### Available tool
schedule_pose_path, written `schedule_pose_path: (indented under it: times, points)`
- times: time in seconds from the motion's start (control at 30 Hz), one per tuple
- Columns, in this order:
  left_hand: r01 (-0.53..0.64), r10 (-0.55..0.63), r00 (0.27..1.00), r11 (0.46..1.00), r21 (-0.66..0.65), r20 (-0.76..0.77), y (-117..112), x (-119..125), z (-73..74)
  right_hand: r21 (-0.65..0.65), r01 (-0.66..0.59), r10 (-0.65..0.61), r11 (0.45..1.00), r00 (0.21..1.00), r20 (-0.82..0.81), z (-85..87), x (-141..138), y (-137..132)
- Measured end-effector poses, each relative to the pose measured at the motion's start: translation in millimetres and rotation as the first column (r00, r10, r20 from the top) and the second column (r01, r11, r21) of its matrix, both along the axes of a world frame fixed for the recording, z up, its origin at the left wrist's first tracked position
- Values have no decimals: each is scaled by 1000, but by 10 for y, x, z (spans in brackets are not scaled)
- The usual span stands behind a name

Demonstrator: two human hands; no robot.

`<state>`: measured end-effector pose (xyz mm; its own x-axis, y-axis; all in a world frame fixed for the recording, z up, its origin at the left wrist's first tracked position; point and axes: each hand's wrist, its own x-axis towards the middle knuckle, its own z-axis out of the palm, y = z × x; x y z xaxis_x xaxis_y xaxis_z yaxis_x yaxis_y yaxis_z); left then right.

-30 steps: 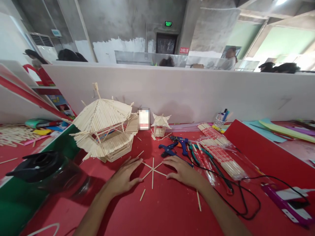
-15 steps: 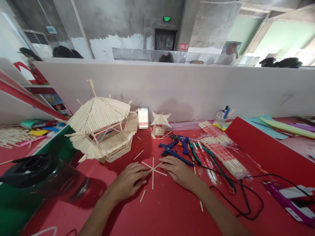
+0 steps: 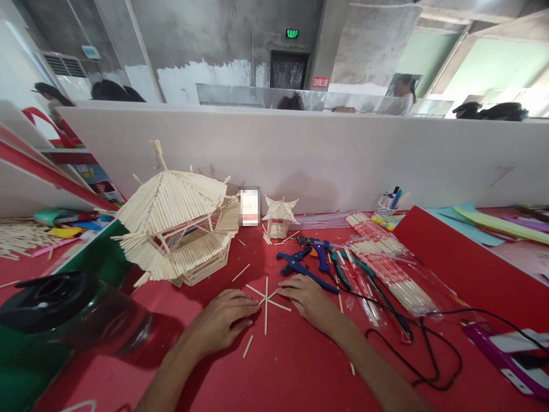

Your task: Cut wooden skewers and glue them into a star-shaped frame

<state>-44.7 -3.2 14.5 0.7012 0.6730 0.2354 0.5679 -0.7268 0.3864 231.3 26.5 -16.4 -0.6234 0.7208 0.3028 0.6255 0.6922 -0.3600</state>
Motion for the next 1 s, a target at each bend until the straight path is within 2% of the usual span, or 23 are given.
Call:
schedule_pose_path:
  times: [0.17,0.5,0.67,0.73,0.83,0.9,1.0]
  points:
    - [3,-3,1000,1000,-14,-1,-6,-9,4,-31,-3,4,1000,1000,7,36,-10,-7]
    - [-1,1,1000,1000,-9,-25,-6,14,-7,-33,-23,23,999,1000,20,-11,3,8]
    - [-3,3,1000,1000,-21,-19,-16,-3,5,-27,-30,29,999,999,-21,-6,-1,-4]
    - [-34,34,999,999,-17,1,-17,-21,14,-46,5,-10,999,994,-106,40,6,-20]
    - [-133,132,989,991,3,72,0,-51,-5,-144,143,-173,979,960,-220,183,34,-62]
    - [-194,189,974,981,27,122,24,-60,-48,-240,206,-254,949,948,-193,293,49,-98]
    - [-230,218,964,971,63,155,66,-37,-133,-339,219,-267,915,959,-100,387,27,-157]
